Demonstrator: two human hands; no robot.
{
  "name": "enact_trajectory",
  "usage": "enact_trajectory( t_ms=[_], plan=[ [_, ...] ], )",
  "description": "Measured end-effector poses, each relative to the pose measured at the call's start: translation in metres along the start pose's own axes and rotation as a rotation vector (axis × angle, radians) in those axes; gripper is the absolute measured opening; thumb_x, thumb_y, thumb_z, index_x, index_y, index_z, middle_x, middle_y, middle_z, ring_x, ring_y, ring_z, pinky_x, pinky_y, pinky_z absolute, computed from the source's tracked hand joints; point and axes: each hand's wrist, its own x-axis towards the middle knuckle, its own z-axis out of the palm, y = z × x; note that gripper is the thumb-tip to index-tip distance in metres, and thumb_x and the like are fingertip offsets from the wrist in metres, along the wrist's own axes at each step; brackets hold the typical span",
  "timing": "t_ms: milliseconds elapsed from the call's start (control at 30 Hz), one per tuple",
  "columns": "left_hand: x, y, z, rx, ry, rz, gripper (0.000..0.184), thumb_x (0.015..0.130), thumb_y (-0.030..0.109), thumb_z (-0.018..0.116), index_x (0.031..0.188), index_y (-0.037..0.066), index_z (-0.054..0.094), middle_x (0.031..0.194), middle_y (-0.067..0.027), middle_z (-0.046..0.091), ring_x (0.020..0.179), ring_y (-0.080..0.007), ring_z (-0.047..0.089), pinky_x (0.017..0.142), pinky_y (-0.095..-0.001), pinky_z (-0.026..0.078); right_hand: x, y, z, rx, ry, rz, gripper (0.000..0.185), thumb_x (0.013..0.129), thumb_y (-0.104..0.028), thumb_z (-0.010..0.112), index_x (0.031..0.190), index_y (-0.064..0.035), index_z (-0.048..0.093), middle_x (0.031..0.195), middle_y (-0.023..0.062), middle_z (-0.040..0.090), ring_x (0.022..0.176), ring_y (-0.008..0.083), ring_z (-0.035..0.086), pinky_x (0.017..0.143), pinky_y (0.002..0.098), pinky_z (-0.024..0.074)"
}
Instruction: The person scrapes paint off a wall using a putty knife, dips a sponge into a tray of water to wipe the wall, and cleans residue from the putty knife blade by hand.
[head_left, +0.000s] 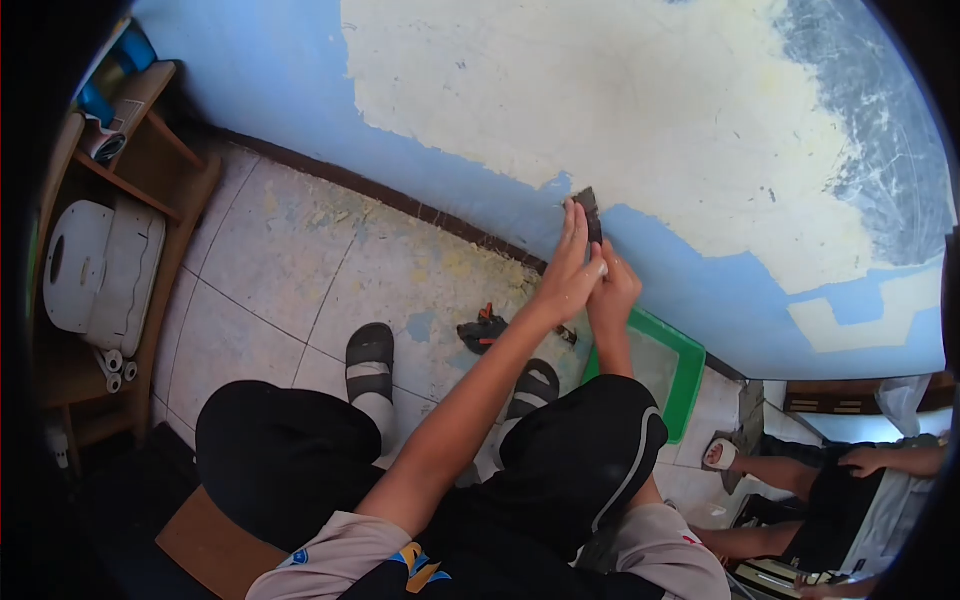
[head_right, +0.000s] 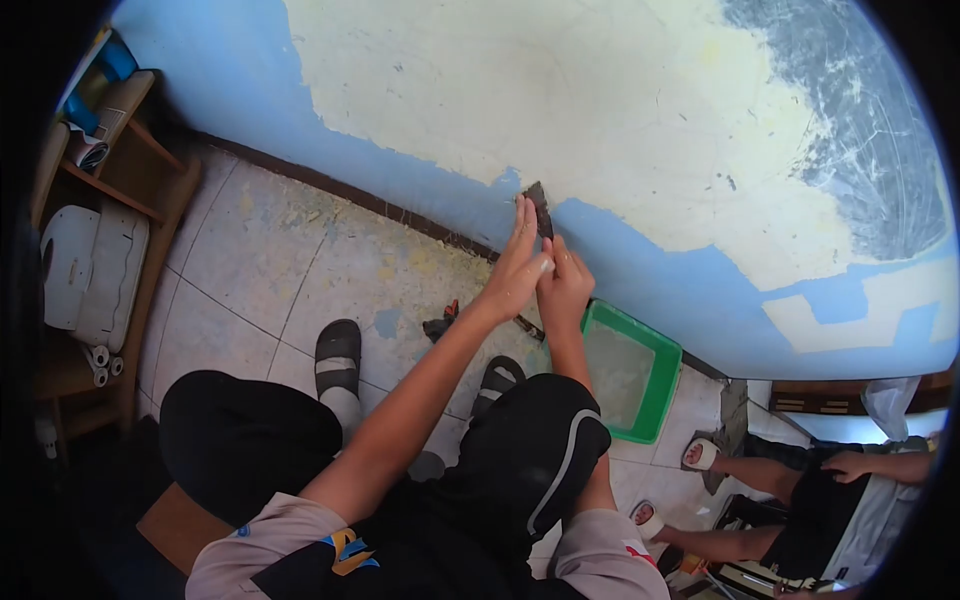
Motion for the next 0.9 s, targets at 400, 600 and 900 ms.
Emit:
enact_trajectory(
  t_ms=[400, 600, 900],
  plan=[
    [-0.001, 0.007, -0.001, -0.044, -0.041, -0.044, 0.084, 0.090, 0.016, 0.044, 0.157, -0.002, -0.005, 0.165, -0.0224, -0.011, 0.153, -0.0323, -0.006, 0.123, -0.0409, 0.006, -0.001, -0.002, -0.010, -0.053, -0.002, -0.059, 0.022, 0.088, -0.007, 0.070, 0.106, 0.0051, 0.070, 0.077, 0.0195, 0.067, 0.062, 0.0307, 0.063, 0.058, 0.0376, 0.0494],
    [0.003, 0.003, -0.002, -0.026, -0.028, -0.022, 0.086, 0.090, 0.017, 0.045, 0.156, -0.003, -0.006, 0.165, -0.0219, -0.011, 0.154, -0.0323, -0.006, 0.123, -0.0402, 0.006, 0.013, -0.009, -0.010, -0.126, -0.030, -0.030, 0.020, 0.089, -0.007, 0.069, 0.105, 0.0045, 0.071, 0.077, 0.0196, 0.066, 0.062, 0.0329, 0.063, 0.057, 0.0380, 0.0492],
    [0.000, 0.012, 0.000, -0.012, -0.035, -0.040, 0.087, 0.090, 0.019, 0.047, 0.155, -0.007, -0.004, 0.163, -0.0271, -0.008, 0.153, -0.0335, -0.006, 0.123, -0.0398, 0.005, 0.015, -0.019, -0.013, -0.177, -0.041, -0.046, 0.021, 0.091, -0.012, 0.069, 0.105, 0.0031, 0.071, 0.071, 0.0177, 0.063, 0.058, 0.0321, 0.060, 0.055, 0.0383, 0.0473]
  ],
)
